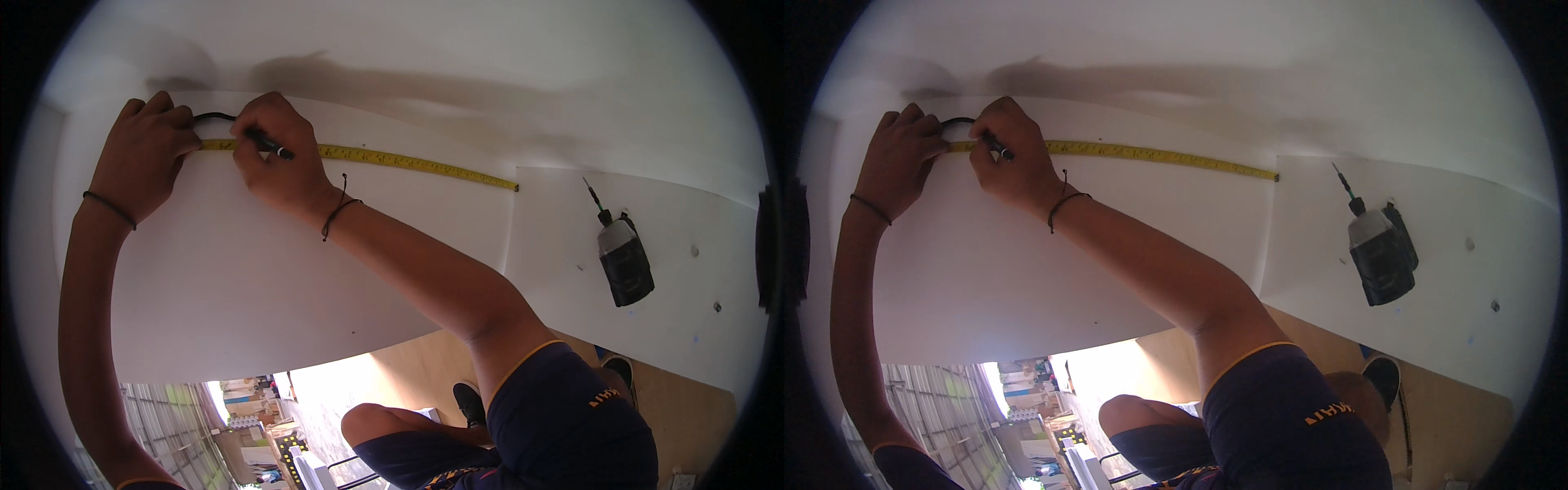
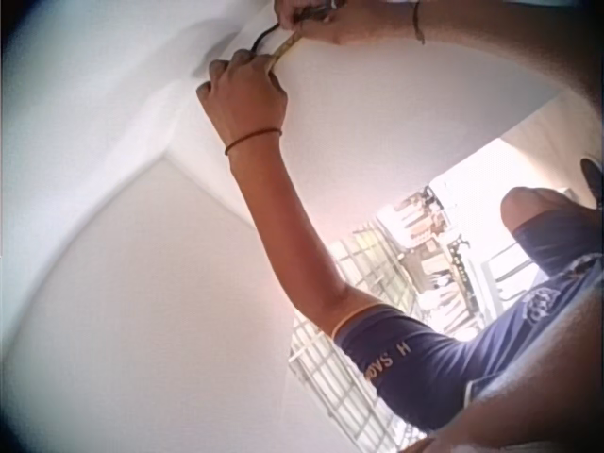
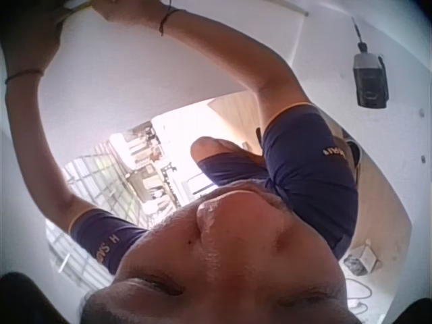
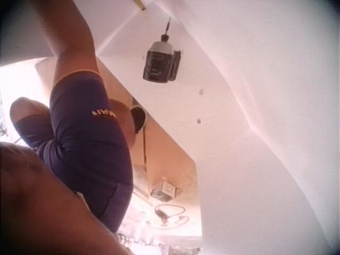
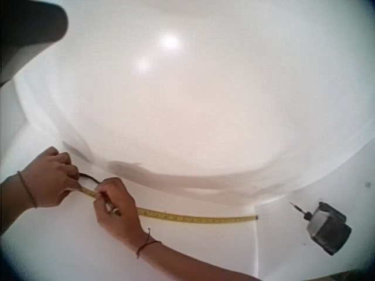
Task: The person secures brackets to a white wooden cabinet using a power drill, measures the structure with a tape measure, and marks points with a pencil.
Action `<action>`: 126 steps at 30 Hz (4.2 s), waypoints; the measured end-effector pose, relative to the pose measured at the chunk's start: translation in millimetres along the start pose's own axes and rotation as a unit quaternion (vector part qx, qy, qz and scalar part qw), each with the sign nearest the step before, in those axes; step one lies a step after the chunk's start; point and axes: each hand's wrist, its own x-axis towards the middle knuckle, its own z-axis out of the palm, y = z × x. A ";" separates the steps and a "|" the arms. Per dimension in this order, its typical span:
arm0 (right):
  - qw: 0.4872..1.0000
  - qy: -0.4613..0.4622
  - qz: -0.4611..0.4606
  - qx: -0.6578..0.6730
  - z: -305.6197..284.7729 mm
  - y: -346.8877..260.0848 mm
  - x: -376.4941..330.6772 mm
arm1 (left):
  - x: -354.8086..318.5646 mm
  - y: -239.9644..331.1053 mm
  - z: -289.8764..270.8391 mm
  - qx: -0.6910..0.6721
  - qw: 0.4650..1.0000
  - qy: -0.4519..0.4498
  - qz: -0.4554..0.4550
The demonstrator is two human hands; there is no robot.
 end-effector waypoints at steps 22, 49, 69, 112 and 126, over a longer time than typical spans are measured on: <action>0.972 -0.020 0.214 0.090 -6.0 -20.1 23.2 | -6.5 -3.0 11.9 0.029 0.999 0.004 0.024; 0.969 -0.124 0.204 -0.055 -12.8 -12.2 30.4 | 1.1 0.9 5.2 0.037 0.999 -0.031 0.007; 0.967 -0.126 0.206 -0.078 -12.8 -18.1 31.1 | 1.8 0.5 5.7 0.020 0.999 -0.031 0.000; 0.728 -0.628 0.268 -0.058 13.9 -124.9 11.8 | -175.1 96.7 -21.1 -0.060 0.982 0.178 -0.010; 0.597 -0.667 0.427 -0.124 59.2 -150.9 -99.7 | -276.4 170.9 99.3 -0.216 0.862 0.448 -0.098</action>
